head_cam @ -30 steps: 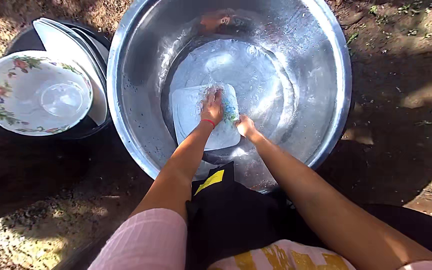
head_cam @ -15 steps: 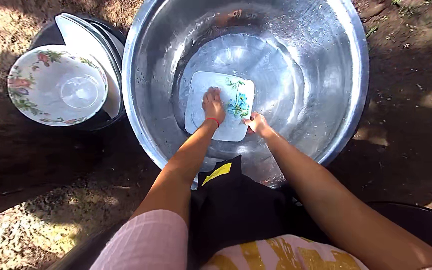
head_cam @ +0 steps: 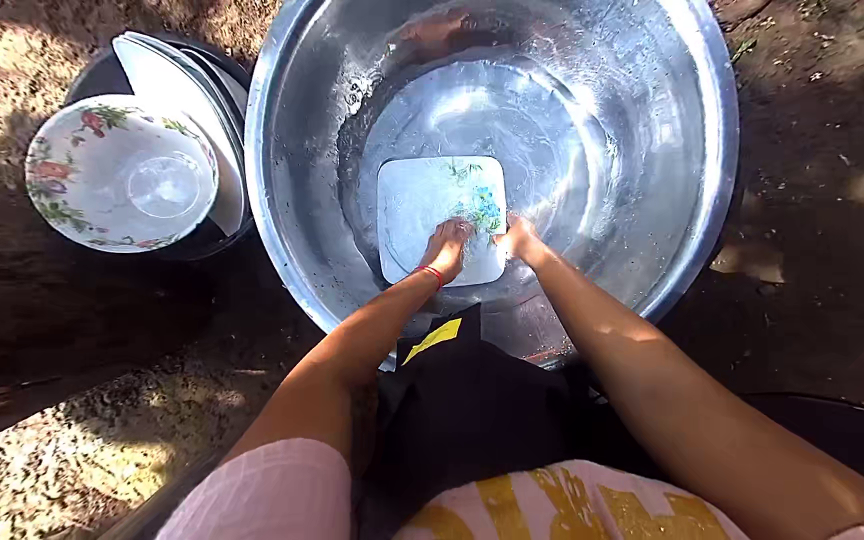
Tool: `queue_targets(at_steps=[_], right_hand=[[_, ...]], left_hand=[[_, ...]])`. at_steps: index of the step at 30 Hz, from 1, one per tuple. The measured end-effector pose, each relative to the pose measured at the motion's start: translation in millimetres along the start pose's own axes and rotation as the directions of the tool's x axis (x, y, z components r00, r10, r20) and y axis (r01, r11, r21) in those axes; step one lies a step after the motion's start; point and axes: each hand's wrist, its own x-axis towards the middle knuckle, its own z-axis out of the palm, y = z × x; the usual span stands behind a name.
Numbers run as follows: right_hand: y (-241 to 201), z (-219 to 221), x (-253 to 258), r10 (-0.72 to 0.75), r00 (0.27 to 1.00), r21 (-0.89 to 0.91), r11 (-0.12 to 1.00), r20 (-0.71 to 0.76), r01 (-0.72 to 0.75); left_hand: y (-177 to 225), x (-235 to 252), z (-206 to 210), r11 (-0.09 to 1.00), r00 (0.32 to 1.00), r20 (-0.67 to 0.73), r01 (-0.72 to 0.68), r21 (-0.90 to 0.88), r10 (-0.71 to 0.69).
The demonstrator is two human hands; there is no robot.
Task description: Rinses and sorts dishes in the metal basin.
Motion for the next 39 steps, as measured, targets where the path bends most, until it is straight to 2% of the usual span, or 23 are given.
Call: queue_targets(at_steps=[2,4,8,9,12,14,16,18,21,24,26,28,31,35,37,39], right_hand=[[2,3,-1,-0.004,1.000,-0.002,1.000,-0.028,0.004],[5,5,0,-0.029,0.997,0.050,0.998,-0.077,0.033],[6,-7,9,-0.046,0.991,0.054,0.997,-0.129,0.053],[8,-9,11,-0.049,0.988,0.059,0.997,-0.146,0.058],[14,-12,15,-0.057,0.978,0.102,0.992,-0.203,0.079],[16,-13,15,-0.069,0.967,0.119,0.988,-0.246,0.101],[12,-17,15,-0.085,0.956,0.141,0.982,-0.281,0.128],[11,-22,15,-0.100,0.951,0.135,0.980,-0.293,0.144],[11,-24,14,-0.148,0.946,0.106,0.977,-0.287,0.185],[8,-27,11,-0.170,0.937,0.114,0.970,-0.305,0.213],[4,-27,8,-0.159,0.931,0.122,0.970,-0.329,0.209],[1,-27,5,-0.134,0.923,0.144,0.970,-0.360,0.197],[2,-17,1,-0.088,0.911,0.217,0.958,-0.402,0.188],[6,6,4,-0.068,0.854,0.384,0.873,-0.515,0.301],[3,8,0,-0.085,0.819,0.379,0.856,-0.567,0.351],[0,6,-5,-0.118,0.784,0.345,0.851,-0.609,0.396]], left_hand=[[-15,7,-11,0.995,0.991,-0.097,0.093,0.026,-0.090],[-13,9,-13,0.982,0.975,-0.119,0.190,-0.014,-0.190],[1,-20,24,1.000,0.996,0.086,-0.020,0.007,0.020],[-6,-24,23,0.999,0.995,0.094,-0.022,0.032,0.019],[-27,-28,-12,0.962,0.972,0.044,0.220,0.164,-0.230],[-23,-35,-13,0.931,0.948,0.022,0.308,0.197,-0.318],[-13,-53,10,0.947,0.962,0.021,0.266,0.180,-0.274],[-6,-63,22,0.962,0.963,0.120,0.221,0.164,-0.241],[-26,-49,-8,0.959,0.971,0.121,0.176,0.221,-0.207],[-37,-23,-46,0.922,0.959,0.032,0.263,0.284,-0.283],[-21,-29,-39,0.905,0.943,0.041,0.303,0.300,-0.330],[-5,-46,-22,0.907,0.938,0.129,0.265,0.328,-0.321],[-11,-54,-17,0.936,0.943,0.193,0.209,0.283,-0.270],[-27,-38,-34,0.923,0.958,0.042,0.260,0.284,-0.283],[-16,-48,-11,0.951,0.972,0.015,0.225,0.214,-0.233],[-10,-52,7,0.977,0.981,0.055,0.177,0.122,-0.185]])
